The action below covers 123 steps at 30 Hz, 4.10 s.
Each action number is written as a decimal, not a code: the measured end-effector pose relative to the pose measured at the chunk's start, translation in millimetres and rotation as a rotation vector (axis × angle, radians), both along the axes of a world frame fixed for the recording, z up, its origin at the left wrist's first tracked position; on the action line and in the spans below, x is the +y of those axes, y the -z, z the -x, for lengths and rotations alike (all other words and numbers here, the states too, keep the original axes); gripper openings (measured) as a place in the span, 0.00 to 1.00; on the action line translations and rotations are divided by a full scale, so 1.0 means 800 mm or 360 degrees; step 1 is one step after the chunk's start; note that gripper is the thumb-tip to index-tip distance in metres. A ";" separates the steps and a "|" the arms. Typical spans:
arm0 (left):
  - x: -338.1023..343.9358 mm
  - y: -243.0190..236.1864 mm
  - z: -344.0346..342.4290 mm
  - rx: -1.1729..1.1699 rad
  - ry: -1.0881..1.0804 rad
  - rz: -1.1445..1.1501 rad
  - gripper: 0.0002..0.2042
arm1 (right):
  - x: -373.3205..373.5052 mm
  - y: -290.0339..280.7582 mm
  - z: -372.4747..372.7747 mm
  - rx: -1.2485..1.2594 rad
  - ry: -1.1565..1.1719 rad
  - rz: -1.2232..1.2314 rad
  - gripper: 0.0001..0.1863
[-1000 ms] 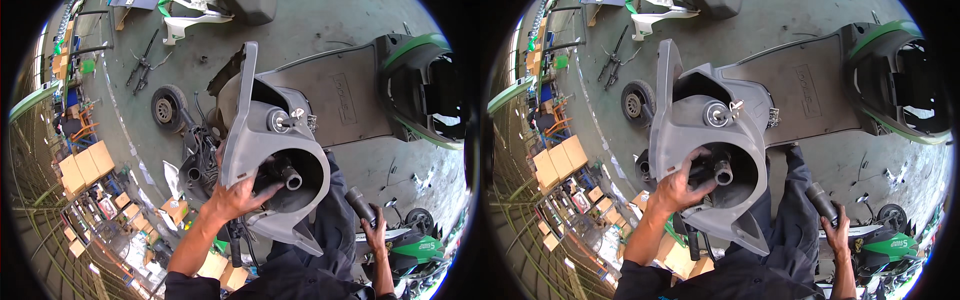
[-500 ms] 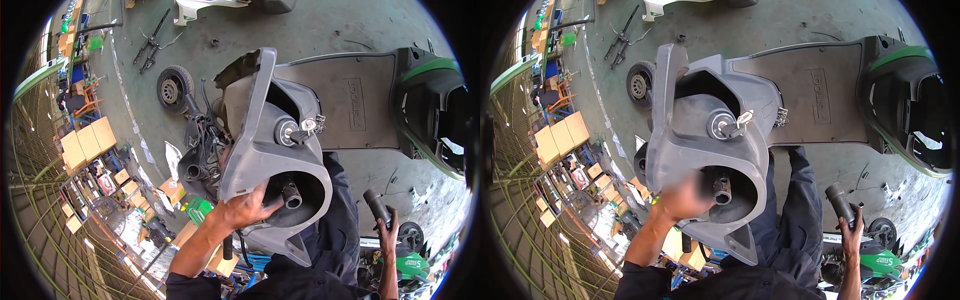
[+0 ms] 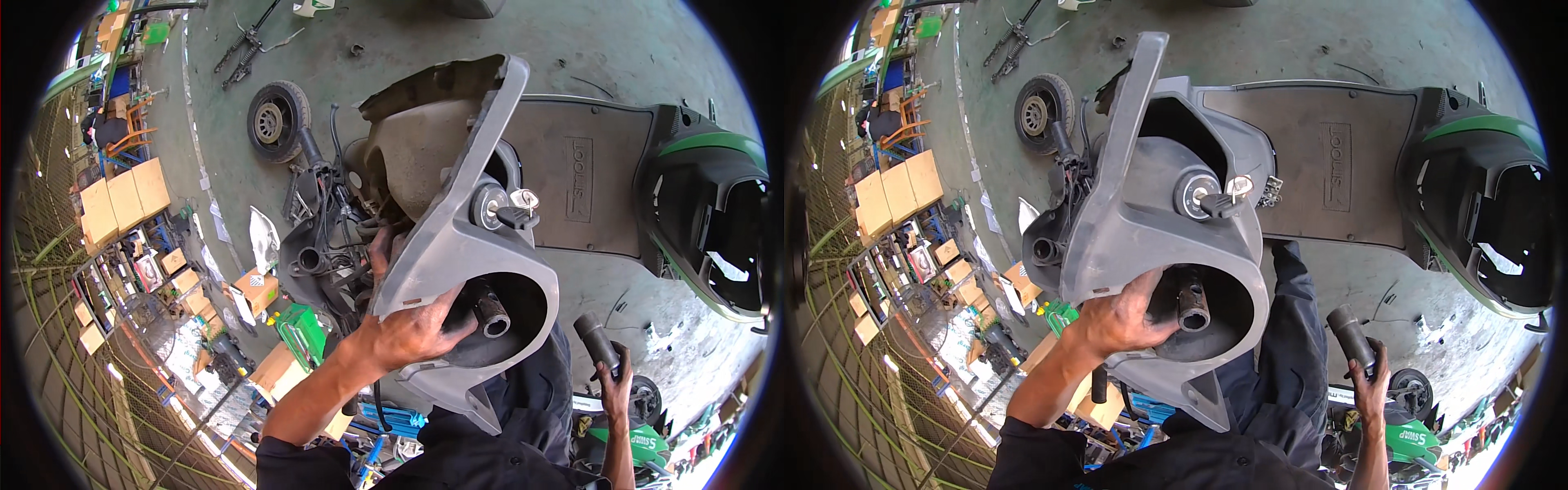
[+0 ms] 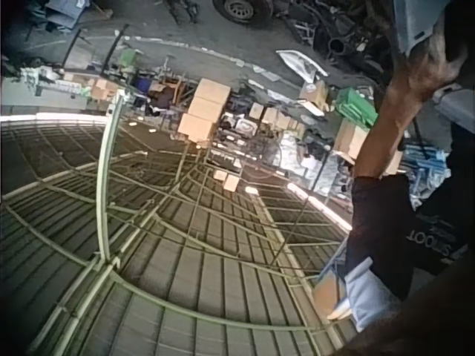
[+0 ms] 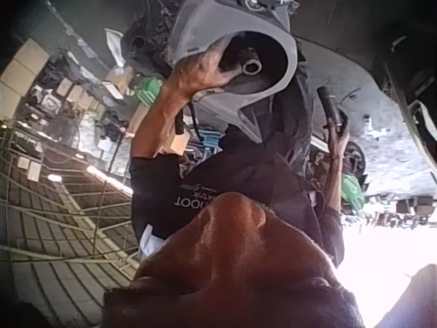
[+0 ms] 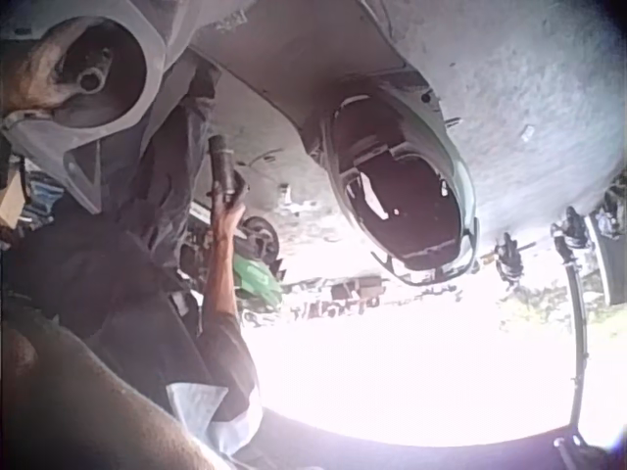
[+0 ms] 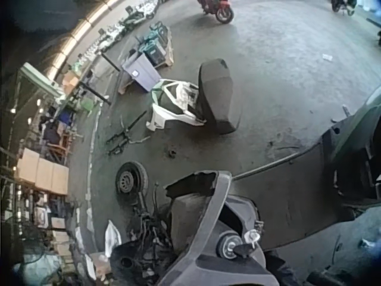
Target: The person assembles internal components of a motorcycle's front end, using a screwdriver to align and secure metal tubes and rods within the frame housing.
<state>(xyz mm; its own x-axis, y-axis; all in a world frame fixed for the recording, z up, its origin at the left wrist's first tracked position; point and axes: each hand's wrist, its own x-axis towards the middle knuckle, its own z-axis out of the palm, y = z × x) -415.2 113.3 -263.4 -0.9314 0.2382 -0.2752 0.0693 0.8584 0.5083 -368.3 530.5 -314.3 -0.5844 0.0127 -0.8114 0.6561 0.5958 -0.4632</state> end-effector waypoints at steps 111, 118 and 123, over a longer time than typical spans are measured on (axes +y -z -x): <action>0.011 0.064 -0.564 -0.0198 -0.2351 -0.0805 0.18 | -0.306 -0.006 -0.157 0.0295 -0.0571 0.0574 0.22; -0.026 0.068 -0.587 -0.0311 -0.2162 -0.0806 0.17 | -0.220 0.040 -0.251 -0.0164 -0.0630 0.0290 0.17; -0.102 0.094 -0.619 -0.0263 -0.2217 -0.0760 0.16 | -0.253 0.067 -0.325 -0.0152 -0.0784 0.0308 0.22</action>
<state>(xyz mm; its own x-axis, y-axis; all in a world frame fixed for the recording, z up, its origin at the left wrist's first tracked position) 79.9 31.4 -338.4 -0.4469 -0.7032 -0.5529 -0.7353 -0.0632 0.6748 -108.7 328.3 -368.2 -0.4068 -0.3993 -0.8216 0.3652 0.7533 -0.5469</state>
